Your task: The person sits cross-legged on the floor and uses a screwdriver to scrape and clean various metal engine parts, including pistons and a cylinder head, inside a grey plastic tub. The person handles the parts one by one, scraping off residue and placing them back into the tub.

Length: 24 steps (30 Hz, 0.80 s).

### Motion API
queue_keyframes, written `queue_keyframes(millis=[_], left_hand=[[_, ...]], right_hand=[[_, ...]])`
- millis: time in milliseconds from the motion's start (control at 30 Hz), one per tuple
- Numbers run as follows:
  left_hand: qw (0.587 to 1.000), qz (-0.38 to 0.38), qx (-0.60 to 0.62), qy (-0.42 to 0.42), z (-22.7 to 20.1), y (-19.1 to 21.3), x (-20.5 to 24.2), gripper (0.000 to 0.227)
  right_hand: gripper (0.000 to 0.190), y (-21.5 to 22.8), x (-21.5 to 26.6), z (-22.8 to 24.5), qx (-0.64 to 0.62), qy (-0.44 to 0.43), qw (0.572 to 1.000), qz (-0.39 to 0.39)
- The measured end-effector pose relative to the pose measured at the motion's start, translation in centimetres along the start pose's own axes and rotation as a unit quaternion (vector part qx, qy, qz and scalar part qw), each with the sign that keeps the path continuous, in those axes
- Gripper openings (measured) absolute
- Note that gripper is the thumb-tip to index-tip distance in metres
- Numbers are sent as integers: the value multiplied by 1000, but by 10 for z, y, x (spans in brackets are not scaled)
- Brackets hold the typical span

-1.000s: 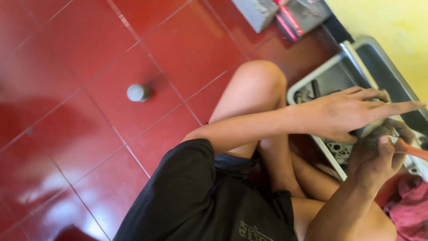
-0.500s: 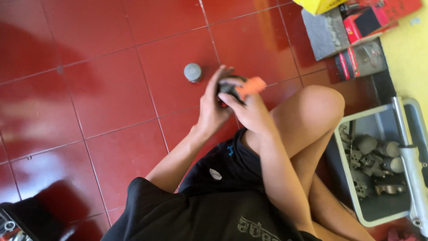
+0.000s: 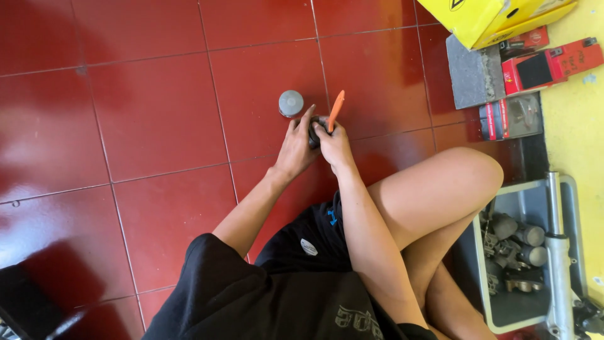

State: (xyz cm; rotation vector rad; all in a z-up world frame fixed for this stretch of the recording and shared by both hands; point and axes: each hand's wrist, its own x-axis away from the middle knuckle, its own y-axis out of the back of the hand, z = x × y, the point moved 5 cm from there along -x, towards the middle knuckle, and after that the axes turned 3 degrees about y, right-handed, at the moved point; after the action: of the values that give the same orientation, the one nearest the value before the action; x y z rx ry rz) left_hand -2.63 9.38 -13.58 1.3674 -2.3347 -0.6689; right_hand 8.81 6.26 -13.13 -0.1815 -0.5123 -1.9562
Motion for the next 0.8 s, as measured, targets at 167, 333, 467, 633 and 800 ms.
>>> queue_keyframes(millis=[167,333,467,633,800], left_hand=[[999,8,24,-44,-2,22,-13,92],[981,-168,64,-69,17,54,-21,48],[964,-254,51,-61,33,70,-25,82],[982,-178,62,9,69,50,-29,84],[979,-200,11,39,69,44,-16,76]], right_hand=[[33,2,-15,-11,-53,20,997,-51],[29,7,-10,19,-110,41,990,-83],[27,7,-21,-1,-145,33,985,-90],[27,2,-24,-1,-189,21,978,-81],[26,-1,-30,-11,-244,11,968,-57]])
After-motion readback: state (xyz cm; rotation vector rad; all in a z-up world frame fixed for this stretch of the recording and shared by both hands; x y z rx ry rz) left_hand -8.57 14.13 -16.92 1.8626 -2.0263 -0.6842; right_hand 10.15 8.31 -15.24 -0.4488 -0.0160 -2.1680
